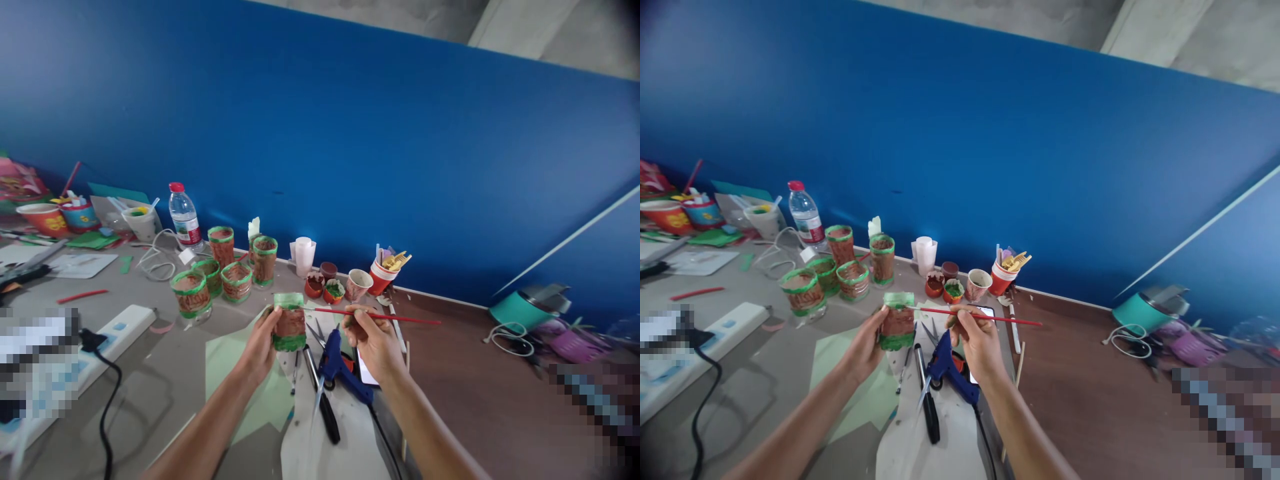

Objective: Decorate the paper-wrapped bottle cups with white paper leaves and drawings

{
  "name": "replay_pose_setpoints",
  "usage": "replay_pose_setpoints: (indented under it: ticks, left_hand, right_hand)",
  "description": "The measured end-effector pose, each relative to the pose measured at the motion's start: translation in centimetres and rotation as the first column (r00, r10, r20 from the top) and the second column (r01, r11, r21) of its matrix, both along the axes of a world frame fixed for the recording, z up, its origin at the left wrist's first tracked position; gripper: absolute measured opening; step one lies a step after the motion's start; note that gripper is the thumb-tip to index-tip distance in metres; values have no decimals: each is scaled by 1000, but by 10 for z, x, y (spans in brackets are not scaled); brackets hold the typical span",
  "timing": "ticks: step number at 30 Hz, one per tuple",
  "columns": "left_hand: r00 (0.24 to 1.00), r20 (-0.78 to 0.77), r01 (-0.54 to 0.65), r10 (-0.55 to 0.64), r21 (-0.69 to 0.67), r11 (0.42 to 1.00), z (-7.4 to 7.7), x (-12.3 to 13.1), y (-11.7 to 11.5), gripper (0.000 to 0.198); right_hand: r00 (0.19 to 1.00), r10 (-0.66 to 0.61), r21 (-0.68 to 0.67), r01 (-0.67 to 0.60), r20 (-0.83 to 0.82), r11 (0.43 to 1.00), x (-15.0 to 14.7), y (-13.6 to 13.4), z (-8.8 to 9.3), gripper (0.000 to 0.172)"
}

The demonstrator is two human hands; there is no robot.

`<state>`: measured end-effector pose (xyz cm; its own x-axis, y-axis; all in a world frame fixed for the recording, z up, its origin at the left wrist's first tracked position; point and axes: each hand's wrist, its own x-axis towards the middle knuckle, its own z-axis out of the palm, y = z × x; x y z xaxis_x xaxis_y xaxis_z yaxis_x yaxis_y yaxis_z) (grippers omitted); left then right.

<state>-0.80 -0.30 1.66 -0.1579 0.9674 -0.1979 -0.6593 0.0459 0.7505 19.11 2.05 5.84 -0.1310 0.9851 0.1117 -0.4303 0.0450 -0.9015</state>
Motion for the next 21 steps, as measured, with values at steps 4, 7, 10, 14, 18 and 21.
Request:
replay_pose_setpoints:
  ticks: [4, 7, 10, 14, 18, 21]
  left_hand:
    - [1000, -1, -8, 8, 0, 1000, 2, 1, -2, 36]
    - [1000, 1, -1, 1, 7, 1000, 2, 1, -1, 36]
    - [1000, 4, 2, -2, 13, 1000, 0, 0, 0, 37]
    - [1000, 7, 8, -8, 10, 1000, -4, -1, 3, 40]
    - [1000, 10, 10, -10, 13, 1000, -5, -1, 3, 36]
    - [1000, 10, 3, -3, 20, 1000, -4, 0, 2, 33]
  right_hand:
    - [1000, -11, -48, 11, 5, 999, -3, 0, -4, 23]
    - [999, -40, -42, 41, 22, 998, -2, 2, -4, 24]
    - [997, -72, -31, 73, 27, 997, 1, 3, -1, 24]
    - [996, -90, -35, 90, 7, 995, 3, 2, 4, 22]
    - [997, -74, -27, 74, 4, 997, 0, -2, 5, 23]
    - [997, -74, -16, 74, 18, 997, -2, -3, 4, 23]
